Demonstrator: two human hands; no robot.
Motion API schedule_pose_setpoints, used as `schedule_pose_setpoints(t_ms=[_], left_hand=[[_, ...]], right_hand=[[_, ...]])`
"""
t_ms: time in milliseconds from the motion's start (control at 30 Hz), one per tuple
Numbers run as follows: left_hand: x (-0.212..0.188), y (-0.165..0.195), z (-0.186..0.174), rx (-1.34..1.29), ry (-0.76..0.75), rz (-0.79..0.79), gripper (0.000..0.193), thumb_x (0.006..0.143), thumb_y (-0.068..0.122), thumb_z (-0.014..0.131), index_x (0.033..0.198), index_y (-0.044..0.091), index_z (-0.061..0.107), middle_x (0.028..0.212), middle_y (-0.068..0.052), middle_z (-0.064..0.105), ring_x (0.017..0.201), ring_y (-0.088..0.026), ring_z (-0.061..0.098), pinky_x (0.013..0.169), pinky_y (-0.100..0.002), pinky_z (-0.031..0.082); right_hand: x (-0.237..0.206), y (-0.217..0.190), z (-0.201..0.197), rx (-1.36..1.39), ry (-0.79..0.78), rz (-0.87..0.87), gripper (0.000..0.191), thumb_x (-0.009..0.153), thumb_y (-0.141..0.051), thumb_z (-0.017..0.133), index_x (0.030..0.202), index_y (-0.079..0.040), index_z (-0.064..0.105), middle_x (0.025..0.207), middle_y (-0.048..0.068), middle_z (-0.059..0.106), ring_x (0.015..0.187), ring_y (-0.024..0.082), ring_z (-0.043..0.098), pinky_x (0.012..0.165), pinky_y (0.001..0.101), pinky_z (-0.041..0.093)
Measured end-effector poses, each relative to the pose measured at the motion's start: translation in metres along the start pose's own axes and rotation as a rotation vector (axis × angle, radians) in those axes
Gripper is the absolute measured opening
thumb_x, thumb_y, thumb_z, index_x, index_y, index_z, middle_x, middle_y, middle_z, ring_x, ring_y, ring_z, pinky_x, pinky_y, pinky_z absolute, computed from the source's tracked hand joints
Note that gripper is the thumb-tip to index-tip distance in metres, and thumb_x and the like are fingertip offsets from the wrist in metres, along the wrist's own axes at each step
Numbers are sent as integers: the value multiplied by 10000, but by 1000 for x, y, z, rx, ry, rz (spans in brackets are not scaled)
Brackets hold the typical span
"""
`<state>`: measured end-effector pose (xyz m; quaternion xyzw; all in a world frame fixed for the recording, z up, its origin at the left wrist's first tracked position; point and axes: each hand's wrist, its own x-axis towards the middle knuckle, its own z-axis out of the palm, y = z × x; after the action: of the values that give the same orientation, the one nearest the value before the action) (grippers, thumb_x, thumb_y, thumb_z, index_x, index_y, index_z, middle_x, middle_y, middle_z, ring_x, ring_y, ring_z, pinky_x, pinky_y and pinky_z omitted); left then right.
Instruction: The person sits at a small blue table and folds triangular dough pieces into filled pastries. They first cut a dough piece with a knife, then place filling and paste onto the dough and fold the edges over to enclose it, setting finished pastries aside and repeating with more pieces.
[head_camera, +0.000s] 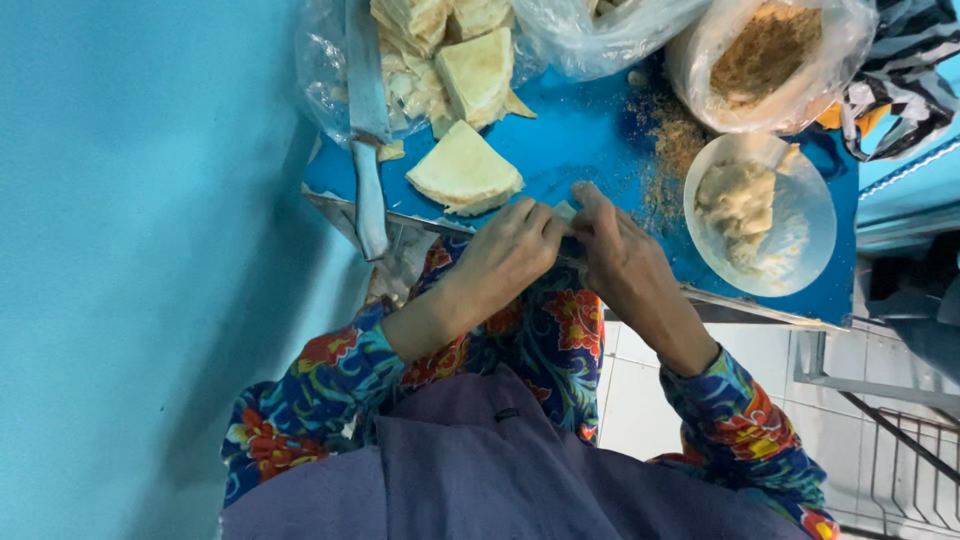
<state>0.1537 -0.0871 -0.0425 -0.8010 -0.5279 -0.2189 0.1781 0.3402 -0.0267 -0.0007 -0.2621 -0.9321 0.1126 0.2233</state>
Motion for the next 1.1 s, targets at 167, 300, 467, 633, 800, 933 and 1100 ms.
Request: schedule_pose_setpoints(t_ms=[167,300,467,633,800,933,1100], left_hand=[[-9,13,-5,89,-82,-18,269,908,130,637,1094,-47,716,1058,-125,672,1073,-260,568,996,-407,448],[-6,19,-3,218,-195,-52,463,939,281,580,1259,-40,674,1333,-161,628,1369,-314,433,1165,-527,303],[18,4,6,255,-192,-158,508,972,346,551,1360,24,612,1601,-142,425,1492,-302,303,1200,-590,201],[-10,7,-3,53,28,-354,614,1013,378,589,1499,5,545,1603,-114,424,1497,-263,331,1207,-551,226],[-65,16,-7,-157,147,-505,402,1037,222,677,1404,98,567,1483,-49,502,1424,-234,410,1169,-514,275],[-79,13,-8,-186,201,-529,453,1026,188,676,1436,55,536,1497,-91,495,1385,-277,421,1128,-517,254],[-73,6,-9,-130,171,-565,544,1021,193,644,1513,17,490,1562,-111,470,1468,-261,400,1198,-551,205]], right_hand=[[-9,-1,11,-264,-14,-63,662,831,72,666,1459,-3,470,1108,170,724,997,325,715,778,413,584],[-14,-9,21,-310,31,-44,654,877,14,636,1495,45,422,1337,233,650,1240,367,646,997,434,545],[11,-10,18,-416,-53,-33,695,956,-135,684,1539,64,361,1514,257,537,1443,424,470,1212,547,304],[29,7,-11,-166,-99,72,798,902,-201,683,1589,4,332,1456,218,586,1343,410,535,1103,543,353],[44,5,-1,-230,-191,106,729,959,-160,719,1578,-41,352,1023,145,693,972,391,631,871,546,456],[78,17,-28,-156,23,-16,590,1009,-18,712,1511,-60,405,1071,238,643,991,430,615,872,536,510],[90,-21,-20,-9,140,-4,647,995,31,675,1568,-44,385,1232,209,659,1050,412,643,847,473,537]])
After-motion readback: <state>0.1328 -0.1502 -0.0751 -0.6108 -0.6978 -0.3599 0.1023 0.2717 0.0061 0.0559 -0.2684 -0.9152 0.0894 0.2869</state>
